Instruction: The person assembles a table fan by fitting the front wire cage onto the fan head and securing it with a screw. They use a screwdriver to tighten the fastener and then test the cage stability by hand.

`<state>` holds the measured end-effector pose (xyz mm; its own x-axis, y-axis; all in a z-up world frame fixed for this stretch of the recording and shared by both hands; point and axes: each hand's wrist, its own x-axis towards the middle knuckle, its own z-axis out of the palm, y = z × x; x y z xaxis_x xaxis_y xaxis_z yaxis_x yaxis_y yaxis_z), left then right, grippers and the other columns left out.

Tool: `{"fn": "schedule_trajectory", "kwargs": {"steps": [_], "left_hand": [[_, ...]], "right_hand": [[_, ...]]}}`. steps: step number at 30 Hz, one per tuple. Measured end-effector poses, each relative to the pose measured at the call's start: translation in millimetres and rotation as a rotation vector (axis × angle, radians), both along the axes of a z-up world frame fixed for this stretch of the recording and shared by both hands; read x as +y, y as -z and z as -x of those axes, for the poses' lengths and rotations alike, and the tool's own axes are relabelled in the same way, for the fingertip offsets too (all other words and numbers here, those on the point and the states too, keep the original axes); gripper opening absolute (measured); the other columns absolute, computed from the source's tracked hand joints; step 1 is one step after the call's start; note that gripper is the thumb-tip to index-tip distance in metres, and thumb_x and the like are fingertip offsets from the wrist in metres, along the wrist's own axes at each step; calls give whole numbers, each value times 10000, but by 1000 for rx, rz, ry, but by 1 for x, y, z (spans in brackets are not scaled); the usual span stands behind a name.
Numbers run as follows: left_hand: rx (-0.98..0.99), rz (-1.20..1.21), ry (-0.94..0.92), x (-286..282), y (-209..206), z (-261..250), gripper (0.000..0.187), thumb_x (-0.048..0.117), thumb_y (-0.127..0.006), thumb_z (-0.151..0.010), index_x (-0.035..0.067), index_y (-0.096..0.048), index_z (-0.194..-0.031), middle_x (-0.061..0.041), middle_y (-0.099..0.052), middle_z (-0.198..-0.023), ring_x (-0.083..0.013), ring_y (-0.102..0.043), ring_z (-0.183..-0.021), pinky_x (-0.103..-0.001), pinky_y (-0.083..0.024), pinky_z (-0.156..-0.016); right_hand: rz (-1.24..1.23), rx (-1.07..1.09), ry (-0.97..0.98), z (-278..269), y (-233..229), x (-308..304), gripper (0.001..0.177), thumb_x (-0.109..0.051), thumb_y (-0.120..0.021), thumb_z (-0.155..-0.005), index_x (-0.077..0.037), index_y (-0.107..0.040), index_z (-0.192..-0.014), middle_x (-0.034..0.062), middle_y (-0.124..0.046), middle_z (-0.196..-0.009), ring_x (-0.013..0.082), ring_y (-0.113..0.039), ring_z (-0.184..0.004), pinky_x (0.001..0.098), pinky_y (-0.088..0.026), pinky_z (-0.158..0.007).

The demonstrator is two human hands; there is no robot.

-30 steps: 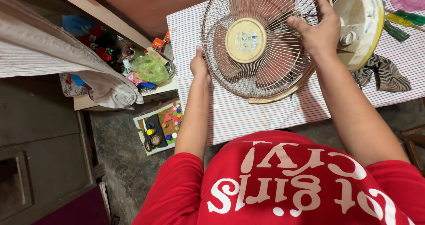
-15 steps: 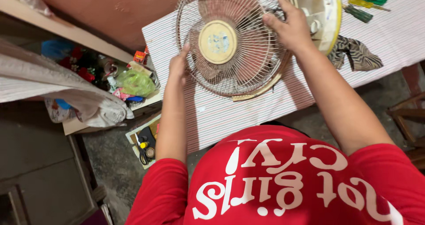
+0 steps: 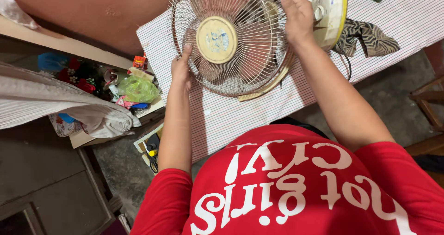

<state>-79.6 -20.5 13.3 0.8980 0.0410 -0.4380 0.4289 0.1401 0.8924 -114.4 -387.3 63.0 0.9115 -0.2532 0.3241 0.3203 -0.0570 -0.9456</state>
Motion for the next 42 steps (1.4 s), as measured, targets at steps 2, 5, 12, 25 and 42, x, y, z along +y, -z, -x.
{"fn": "schedule_trajectory", "kwargs": {"steps": [2,5,12,25,42], "left_hand": [[43,-15,3,-1,-4,-1,999,515,-815,-785,-99,-398,-1455,-287,-526,-1435,-367,-517,-1319,-505,-431,-1098],[11,66,35,-1,-9,0,1030,531,-826,-738,-108,-415,-1434,-317,-544,-1426,-412,-552,-1311,-539,-468,-1085],[158,-129,6,2,-7,-4,1096,537,-822,-808,-161,-307,-1477,-348,-415,-1471,-437,-428,-1338,-640,-392,-1044],[41,77,81,9,-6,-11,895,434,-843,-779,-125,-488,-1381,-249,-639,-1337,-334,-637,-1210,-454,-513,-1030],[77,-11,43,10,5,-11,1038,484,-813,-788,-87,-307,-1492,-281,-482,-1478,-363,-474,-1377,-495,-389,-1136]], "right_hand": [[96,-12,9,2,-4,3,545,-375,-544,-1118,62,-560,-1443,220,-588,-1496,281,-530,-1436,351,-354,-1229],[222,-21,30,7,-16,8,541,-374,-542,-1139,54,-535,-1471,240,-545,-1529,319,-483,-1479,363,-328,-1239],[454,10,142,20,-32,21,538,-403,-524,-1140,7,-539,-1488,254,-546,-1524,372,-490,-1471,369,-382,-1214],[-2,-113,182,1,12,6,742,-452,-719,-1065,78,-451,-1510,198,-564,-1464,273,-556,-1390,384,-442,-1207],[259,259,105,-37,-60,-18,294,-52,-774,-914,-8,-746,-1204,38,-772,-1041,106,-712,-919,245,-563,-841]]}}
